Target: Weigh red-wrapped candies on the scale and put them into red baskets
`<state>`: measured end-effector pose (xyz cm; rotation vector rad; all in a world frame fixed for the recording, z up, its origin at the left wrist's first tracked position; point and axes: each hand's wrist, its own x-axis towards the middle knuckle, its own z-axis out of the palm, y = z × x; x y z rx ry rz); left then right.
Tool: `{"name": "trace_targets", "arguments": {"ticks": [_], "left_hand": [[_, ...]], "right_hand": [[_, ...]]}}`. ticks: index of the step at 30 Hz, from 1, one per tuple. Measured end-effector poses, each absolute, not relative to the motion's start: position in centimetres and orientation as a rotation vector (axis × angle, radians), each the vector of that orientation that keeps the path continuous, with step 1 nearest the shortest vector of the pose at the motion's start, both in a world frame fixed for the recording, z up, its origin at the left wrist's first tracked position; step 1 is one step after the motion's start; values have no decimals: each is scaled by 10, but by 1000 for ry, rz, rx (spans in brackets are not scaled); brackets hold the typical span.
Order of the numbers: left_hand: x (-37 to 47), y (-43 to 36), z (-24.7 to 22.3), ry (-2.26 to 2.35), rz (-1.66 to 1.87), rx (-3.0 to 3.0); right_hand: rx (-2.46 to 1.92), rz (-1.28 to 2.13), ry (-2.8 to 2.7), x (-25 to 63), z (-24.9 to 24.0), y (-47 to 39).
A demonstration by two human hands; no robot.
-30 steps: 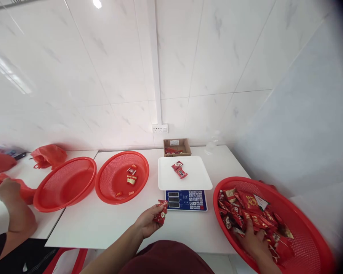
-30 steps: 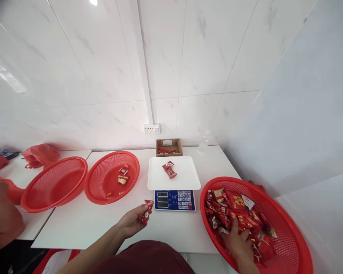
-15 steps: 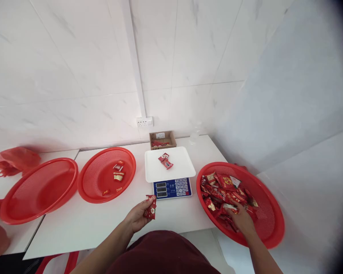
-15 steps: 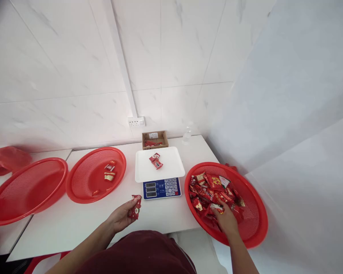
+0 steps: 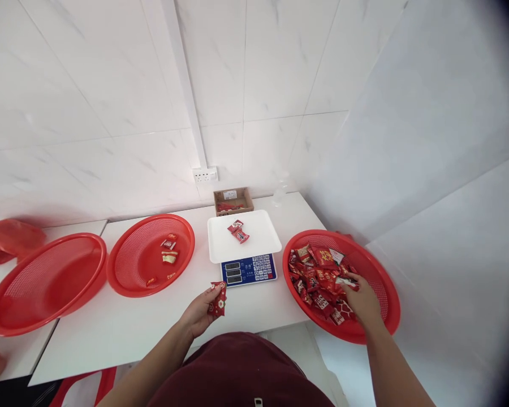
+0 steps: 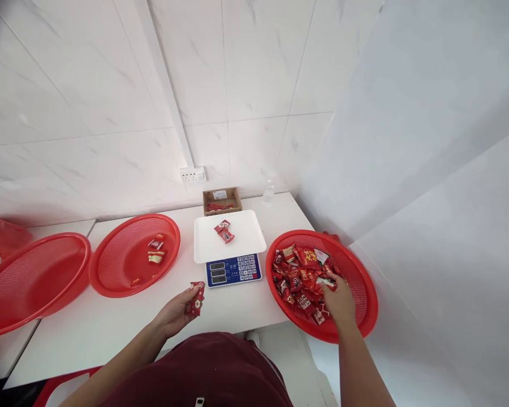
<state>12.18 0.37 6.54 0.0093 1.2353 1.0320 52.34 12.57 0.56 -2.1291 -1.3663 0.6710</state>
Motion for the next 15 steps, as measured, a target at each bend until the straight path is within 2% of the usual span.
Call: {"name": "trace_targets", "arguments": {"ticks": [4,7,10,15], "left_hand": [[122,-1,66,1245,1027,-25],[122,-2,67,1231,1021,-10],[124,-2,70,1214,1020,4],[124,-4,75,1221,1030,4]], "right_hand": [[-2249,297,-1714,505,3,127],[-2037,522,-1948,473,-5,133],[-1937,787,-1951,441,-17,142],[-2002,856,-1793,433,-29,151]]}}
